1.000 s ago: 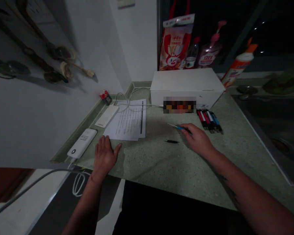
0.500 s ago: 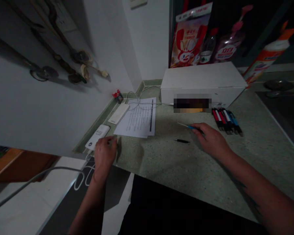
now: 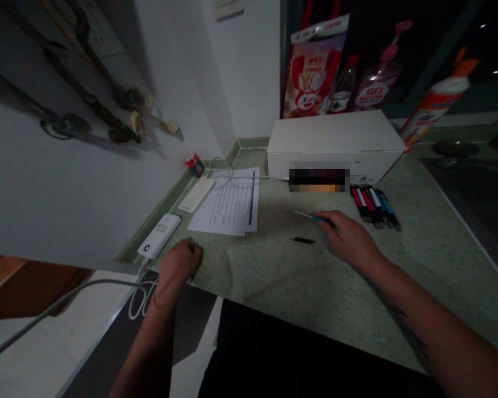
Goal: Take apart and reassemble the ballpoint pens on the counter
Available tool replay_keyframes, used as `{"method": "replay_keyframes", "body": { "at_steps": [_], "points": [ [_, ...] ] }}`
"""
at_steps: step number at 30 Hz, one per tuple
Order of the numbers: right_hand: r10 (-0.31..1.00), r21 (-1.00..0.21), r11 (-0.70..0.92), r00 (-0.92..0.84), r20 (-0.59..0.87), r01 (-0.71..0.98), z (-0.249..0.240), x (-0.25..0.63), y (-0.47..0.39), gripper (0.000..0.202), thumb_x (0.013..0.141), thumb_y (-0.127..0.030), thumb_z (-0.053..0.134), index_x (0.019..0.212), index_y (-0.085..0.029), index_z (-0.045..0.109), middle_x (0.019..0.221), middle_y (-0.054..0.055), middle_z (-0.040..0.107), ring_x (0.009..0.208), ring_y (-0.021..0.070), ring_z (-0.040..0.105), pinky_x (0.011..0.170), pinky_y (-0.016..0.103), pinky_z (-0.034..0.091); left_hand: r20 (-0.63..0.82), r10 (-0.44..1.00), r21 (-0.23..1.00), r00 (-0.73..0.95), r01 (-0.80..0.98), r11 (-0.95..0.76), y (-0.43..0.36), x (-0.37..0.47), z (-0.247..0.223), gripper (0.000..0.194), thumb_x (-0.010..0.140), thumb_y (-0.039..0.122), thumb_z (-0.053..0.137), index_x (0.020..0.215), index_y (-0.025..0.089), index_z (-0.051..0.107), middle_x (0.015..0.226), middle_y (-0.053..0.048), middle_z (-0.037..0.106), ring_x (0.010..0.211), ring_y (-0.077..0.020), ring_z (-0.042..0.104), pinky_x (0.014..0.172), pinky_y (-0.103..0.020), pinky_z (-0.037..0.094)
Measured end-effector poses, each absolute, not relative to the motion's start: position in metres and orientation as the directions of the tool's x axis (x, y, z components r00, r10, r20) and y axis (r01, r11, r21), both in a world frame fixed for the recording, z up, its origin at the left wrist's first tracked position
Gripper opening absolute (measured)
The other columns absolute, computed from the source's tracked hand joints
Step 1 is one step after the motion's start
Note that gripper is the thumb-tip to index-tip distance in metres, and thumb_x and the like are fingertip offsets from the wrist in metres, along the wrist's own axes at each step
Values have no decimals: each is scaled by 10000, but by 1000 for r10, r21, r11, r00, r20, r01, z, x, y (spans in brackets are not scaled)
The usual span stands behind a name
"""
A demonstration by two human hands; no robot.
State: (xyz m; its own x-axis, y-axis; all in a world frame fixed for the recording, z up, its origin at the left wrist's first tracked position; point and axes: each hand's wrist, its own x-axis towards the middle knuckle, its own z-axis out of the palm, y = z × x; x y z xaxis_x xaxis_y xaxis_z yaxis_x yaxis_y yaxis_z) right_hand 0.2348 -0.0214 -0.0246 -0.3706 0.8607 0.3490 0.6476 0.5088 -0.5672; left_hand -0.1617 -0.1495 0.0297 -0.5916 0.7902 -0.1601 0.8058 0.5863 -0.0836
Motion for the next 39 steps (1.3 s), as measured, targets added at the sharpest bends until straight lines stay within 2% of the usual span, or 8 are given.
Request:
{"method": "replay_keyframes", "body": {
  "at_steps": [4, 7, 15, 19, 22, 29, 34, 39],
  "points": [
    [863, -557, 505, -387, 325, 659, -23, 232, -23, 290, 1015, -302, 449, 1171, -214, 677, 1101, 111, 729, 1011, 292, 704, 851, 434, 552, -199, 817, -129, -541, 841, 526, -149, -160, 33, 362, 969, 390, 408, 1000, 182, 703, 1036, -169, 782, 986, -340, 741, 778, -384, 522],
    [866, -551, 501, -392, 312, 668, -21, 230, -24, 276, 1022, -284, 453, 1184, -213, 665, 1116, 108, 723, 1015, 284, 701, 858, 423, 544, -134, 872, -61, -471, 882, 467, -145, -149, 38, 309, 957, 378, 446, 979, 176, 679, 1031, -165, 775, 943, -327, 742, 752, -366, 505],
    [869, -550, 494, -365, 334, 674, -18, 231, -20, 247, 1020, -237, 470, 1172, -202, 662, 1111, 104, 717, 1042, 260, 682, 892, 391, 523, 1, 991, 503, -132, 857, 114, -103, -48, 64, 121, 868, 317, 599, 833, 206, 635, 738, -21, 710, 665, -187, 667, 637, -285, 467],
    [881, -558, 469, -312, 357, 685, -17, 236, -15, 238, 1005, -203, 483, 1162, -198, 662, 1119, 110, 721, 1047, 259, 680, 894, 385, 516, 172, 985, 614, 25, 779, -127, -68, 2, 73, 51, 852, 235, 624, 832, 196, 649, 753, -17, 710, 666, -161, 647, 641, -268, 468],
    [888, -567, 449, -274, 370, 690, -17, 240, -11, 231, 998, -191, 492, 1148, -206, 667, 1117, 105, 725, 1050, 257, 677, 894, 381, 515, 260, 963, 677, 70, 698, -234, -40, 17, 73, 134, 863, 207, 606, 955, 191, 702, 806, -17, 735, 698, -154, 657, 677, -260, 499],
    [864, -530, 493, -317, 391, 690, -15, 242, -9, 304, 1012, -164, 456, 1219, -206, 675, 1115, 100, 701, 1074, 249, 659, 930, 384, 508, 187, 978, 781, 98, 589, -208, 4, 5, 34, 137, 852, 221, 613, 879, 209, 747, 885, -37, 778, 798, -178, 712, 761, -297, 558],
    [860, -495, 501, -344, 378, 710, -11, 240, -12, 293, 1046, -237, 468, 1232, -222, 694, 1058, 84, 697, 1026, 236, 665, 883, 361, 515, 150, 985, 864, 91, 473, -175, 6, 3, 7, 189, 870, 328, 618, 944, 214, 749, 853, -45, 774, 751, -180, 708, 709, -305, 558],
    [861, -454, 493, -341, 377, 742, -7, 240, -14, 325, 1044, -232, 459, 1265, -249, 697, 1013, 73, 694, 970, 227, 669, 815, 346, 520, 118, 992, 893, 53, 431, -129, 7, 4, 6, 176, 855, 309, 624, 939, 217, 748, 846, -36, 782, 739, -173, 710, 706, -302, 561]
  ]
}}
